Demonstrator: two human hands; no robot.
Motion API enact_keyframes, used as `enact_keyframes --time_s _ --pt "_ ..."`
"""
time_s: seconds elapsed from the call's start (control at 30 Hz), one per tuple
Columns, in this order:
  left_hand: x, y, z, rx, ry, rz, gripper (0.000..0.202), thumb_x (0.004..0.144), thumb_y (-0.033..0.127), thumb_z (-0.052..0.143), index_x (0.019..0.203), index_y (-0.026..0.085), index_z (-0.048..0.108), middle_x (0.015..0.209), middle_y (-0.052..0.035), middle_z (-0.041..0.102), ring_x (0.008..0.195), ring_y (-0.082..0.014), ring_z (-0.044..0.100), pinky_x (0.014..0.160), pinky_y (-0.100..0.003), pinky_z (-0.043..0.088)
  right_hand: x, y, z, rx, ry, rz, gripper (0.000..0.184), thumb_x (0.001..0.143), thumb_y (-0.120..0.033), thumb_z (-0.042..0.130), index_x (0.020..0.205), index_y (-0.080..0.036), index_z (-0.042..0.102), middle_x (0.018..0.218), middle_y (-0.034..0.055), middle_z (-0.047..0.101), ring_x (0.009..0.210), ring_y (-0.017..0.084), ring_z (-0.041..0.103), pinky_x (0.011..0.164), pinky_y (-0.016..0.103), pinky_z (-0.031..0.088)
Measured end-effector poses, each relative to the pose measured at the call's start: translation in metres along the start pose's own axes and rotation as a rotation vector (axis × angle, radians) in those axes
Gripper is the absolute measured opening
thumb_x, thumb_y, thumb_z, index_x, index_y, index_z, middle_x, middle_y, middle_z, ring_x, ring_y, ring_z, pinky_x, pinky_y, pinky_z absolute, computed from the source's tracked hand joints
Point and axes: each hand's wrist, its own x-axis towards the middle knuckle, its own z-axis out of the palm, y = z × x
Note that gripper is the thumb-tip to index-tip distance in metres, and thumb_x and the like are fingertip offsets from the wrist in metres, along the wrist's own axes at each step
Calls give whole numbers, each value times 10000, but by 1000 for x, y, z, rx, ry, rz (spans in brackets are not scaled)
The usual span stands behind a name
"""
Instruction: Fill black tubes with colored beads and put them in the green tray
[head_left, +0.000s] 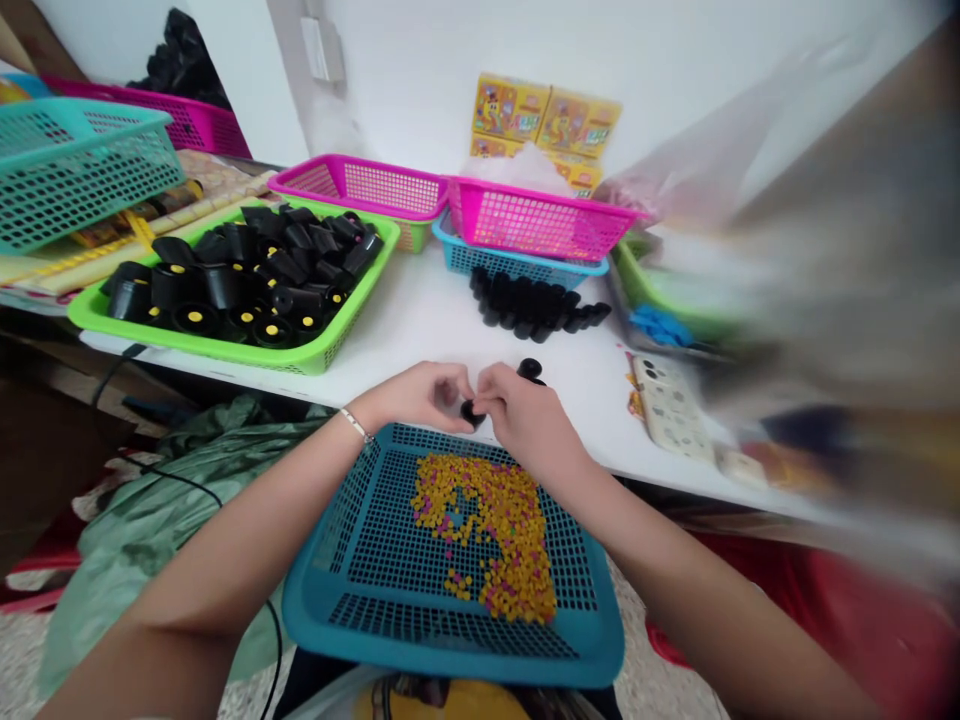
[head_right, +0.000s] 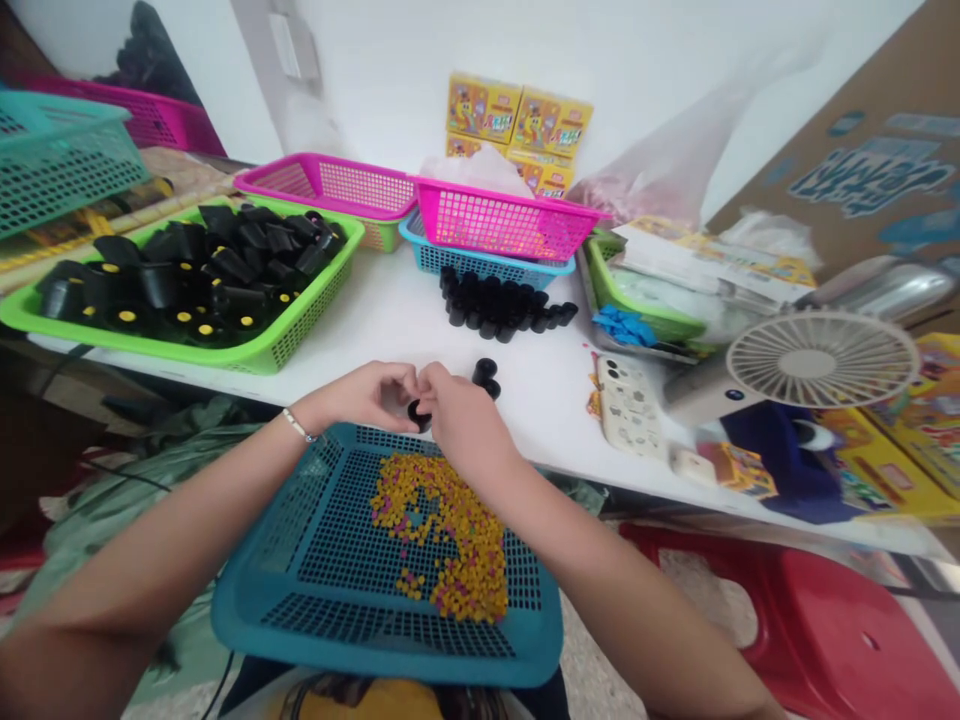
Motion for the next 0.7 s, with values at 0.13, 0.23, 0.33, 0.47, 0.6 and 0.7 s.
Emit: enact_keyframes --time_s 0.13,0.23,0.33,0.47,0.6,0.7 --pt "0 -1 0 -47 -9 27 420 643 292 767 948 176 503 845 -17 635 737 -116 574 681 -255 449 13 -7 -4 -43 -125 15 220 720 5 489 770 -208 512 675 -21 697 693 142 658 639 230 447" --pt "1 -2 1 -58 18 17 498 627 270 772 1003 187 457 801 -4 637 705 -117 586 639 -241 446 25 -11 -5 -65 -148 21 267 682 34 495 790 -198 569 660 -27 683 656 128 643 634 229 444" --pt "2 -2 1 -46 34 11 543 599 266 786 1003 187 431 799 -7 633 677 -117 585 600 -229 442 42 -15 -7 -190 -229 26 220 645 5 607 750 -185 644 756 2 685 648 142 632 646 263 449" --pt "2 -3 1 -92 14 -8 655 598 264 788 1094 194 366 803 -23 655 659 -127 599 561 -220 438 69 -23 -12 -365 -540 113 101 618 -76 719 636 -173 699 599 1 640 630 195 639 637 314 460" --pt "1 -3 2 -109 42 -30 766 583 245 796 1159 202 293 806 -27 665 655 -132 609 559 -218 447 88 -23 -10 -395 -752 231 75 656 -119 706 663 -193 718 509 -33 606 614 180 650 662 325 486" --pt "1 -2 2 -123 38 -38 799 572 247 802 1168 200 271 819 -34 666 674 -143 617 573 -228 465 94 -15 -1 -367 -654 163 42 634 -165 732 626 -200 710 568 -22 632 718 203 660 730 362 487"
